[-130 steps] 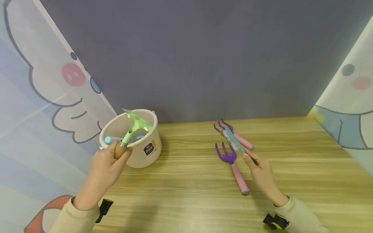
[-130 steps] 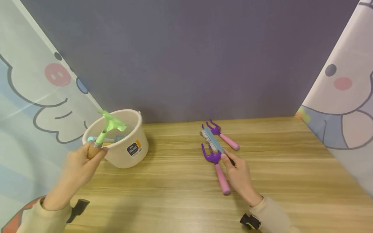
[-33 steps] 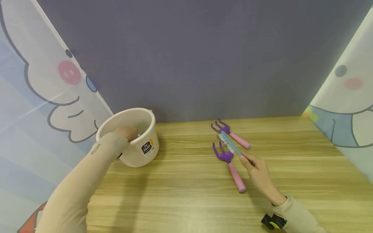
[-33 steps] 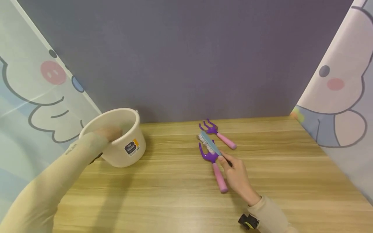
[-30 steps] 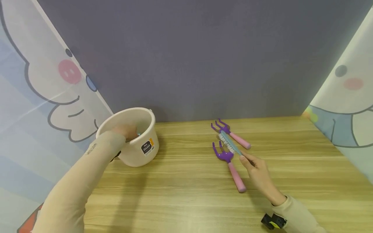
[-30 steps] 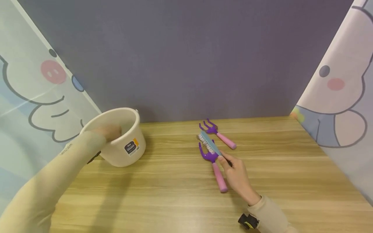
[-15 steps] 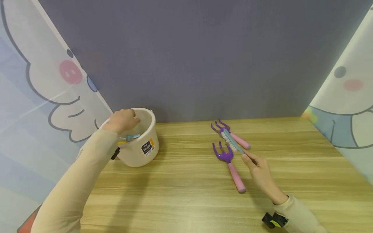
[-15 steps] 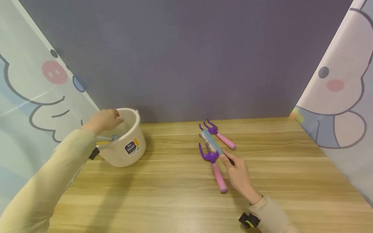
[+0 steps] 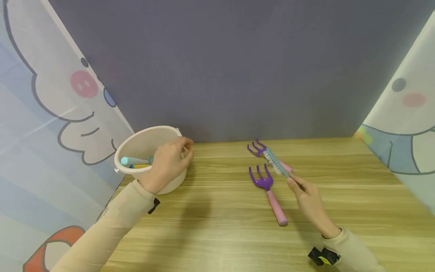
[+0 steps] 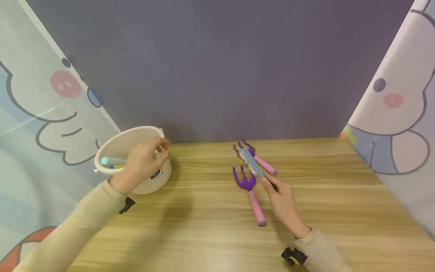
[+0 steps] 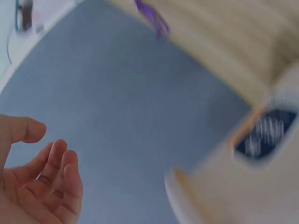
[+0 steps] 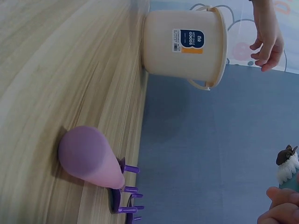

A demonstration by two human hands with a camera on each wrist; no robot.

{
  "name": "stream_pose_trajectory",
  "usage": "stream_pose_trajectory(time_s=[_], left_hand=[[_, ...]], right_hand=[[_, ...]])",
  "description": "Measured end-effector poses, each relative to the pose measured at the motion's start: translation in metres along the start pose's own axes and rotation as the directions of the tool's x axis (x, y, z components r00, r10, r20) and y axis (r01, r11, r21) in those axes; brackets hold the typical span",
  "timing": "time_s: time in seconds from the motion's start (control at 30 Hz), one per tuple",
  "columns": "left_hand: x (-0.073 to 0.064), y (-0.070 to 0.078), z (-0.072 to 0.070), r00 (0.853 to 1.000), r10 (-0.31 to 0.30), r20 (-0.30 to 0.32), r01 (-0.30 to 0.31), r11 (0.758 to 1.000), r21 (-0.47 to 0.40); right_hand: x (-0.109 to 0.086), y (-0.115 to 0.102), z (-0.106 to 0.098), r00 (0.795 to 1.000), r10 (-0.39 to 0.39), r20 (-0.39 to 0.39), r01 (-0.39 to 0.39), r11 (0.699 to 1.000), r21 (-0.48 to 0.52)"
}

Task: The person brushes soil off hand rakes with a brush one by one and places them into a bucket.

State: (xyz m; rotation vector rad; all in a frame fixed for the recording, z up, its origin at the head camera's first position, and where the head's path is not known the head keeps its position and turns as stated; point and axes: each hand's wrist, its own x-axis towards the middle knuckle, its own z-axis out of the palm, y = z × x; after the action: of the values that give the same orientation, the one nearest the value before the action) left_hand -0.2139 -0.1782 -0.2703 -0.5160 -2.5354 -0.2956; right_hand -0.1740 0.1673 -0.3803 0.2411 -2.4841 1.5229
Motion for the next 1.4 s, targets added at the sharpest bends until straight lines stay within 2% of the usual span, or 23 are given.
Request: stream_pose_trajectory(time_s=[0.07,0.17,0.23,0.33,0.4,0.47,0.57,0.63,0.7,0.77,0.83,1.0,1.07,1.13,1.17,1.23,1.3,1.4], left_hand=[[-0.006,0.012,0.007,0.999,-0.004,0.045,0.007,0.999,-0.049],[-0.014,0.029,0.02,0.989,-0.038,0.141,0.056,0.99,-0.128],[-0.018,0.039,0.029,0.975,-0.055,0.214,0.095,0.979,-0.179],[-0.025,0.053,0.047,0.952,-0.041,0.304,0.125,0.957,-0.263],[-0.029,0.062,0.06,0.924,-0.027,0.382,0.163,0.931,-0.328],[-0.033,0.072,0.073,0.887,-0.017,0.461,0.22,0.894,-0.391],[-0.037,0.089,0.093,0.808,-0.017,0.589,0.352,0.815,-0.46],[-0.04,0.101,0.106,0.77,-0.008,0.638,0.415,0.766,-0.491],[-0.04,0.114,0.116,0.738,-0.005,0.674,0.469,0.722,-0.508],[-0.04,0.125,0.127,0.726,-0.016,0.688,0.502,0.696,-0.513],[-0.039,0.134,0.136,0.714,-0.052,0.698,0.541,0.674,-0.503],[-0.04,0.149,0.161,0.687,-0.191,0.701,0.645,0.605,-0.467],[-0.042,0.153,0.17,0.668,-0.259,0.698,0.678,0.598,-0.427],[-0.042,0.158,0.179,0.652,-0.326,0.685,0.695,0.618,-0.367],[-0.041,0.161,0.182,0.643,-0.356,0.678,0.698,0.637,-0.327],[-0.037,0.167,0.186,0.618,-0.398,0.678,0.707,0.658,-0.258],[-0.032,0.172,0.189,0.617,-0.416,0.668,0.694,0.688,-0.212],[-0.026,0.178,0.191,0.612,-0.433,0.662,0.681,0.714,-0.162]], right_hand=[[0.0,0.0,-0.001,1.0,-0.01,-0.008,0.01,1.0,-0.012],[0.0,0.002,-0.001,0.999,-0.027,-0.031,0.026,0.999,-0.024],[0.0,0.004,-0.001,0.997,-0.045,-0.056,0.043,0.998,-0.036],[0.0,0.006,0.0,0.994,-0.067,-0.081,0.066,0.998,-0.024],[0.0,0.006,0.0,0.993,-0.076,-0.086,0.075,0.997,-0.014],[0.001,0.007,0.0,0.993,-0.083,-0.088,0.083,0.996,-0.014],[0.002,0.008,-0.002,0.994,-0.079,-0.081,0.077,0.997,-0.031],[0.003,0.008,-0.003,0.995,-0.073,-0.071,0.07,0.997,-0.043],[0.003,0.008,-0.005,0.997,-0.06,-0.053,0.058,0.997,-0.04],[0.004,0.007,-0.006,0.997,-0.06,-0.057,0.058,0.998,-0.038],[0.004,0.007,-0.006,0.996,-0.066,-0.063,0.065,0.998,-0.028],[0.004,0.009,-0.007,0.993,-0.089,-0.073,0.088,0.996,-0.024],[0.004,0.01,-0.009,0.994,-0.082,-0.069,0.08,0.996,-0.031],[0.004,0.011,-0.011,0.996,-0.063,-0.061,0.061,0.998,-0.033],[0.005,0.011,-0.012,0.997,-0.055,-0.057,0.053,0.998,-0.036],[0.005,0.012,-0.015,0.997,-0.047,-0.059,0.045,0.998,-0.035],[0.006,0.013,-0.017,0.997,-0.047,-0.064,0.045,0.998,-0.036],[0.007,0.015,-0.021,0.995,-0.055,-0.083,0.052,0.998,-0.042]])
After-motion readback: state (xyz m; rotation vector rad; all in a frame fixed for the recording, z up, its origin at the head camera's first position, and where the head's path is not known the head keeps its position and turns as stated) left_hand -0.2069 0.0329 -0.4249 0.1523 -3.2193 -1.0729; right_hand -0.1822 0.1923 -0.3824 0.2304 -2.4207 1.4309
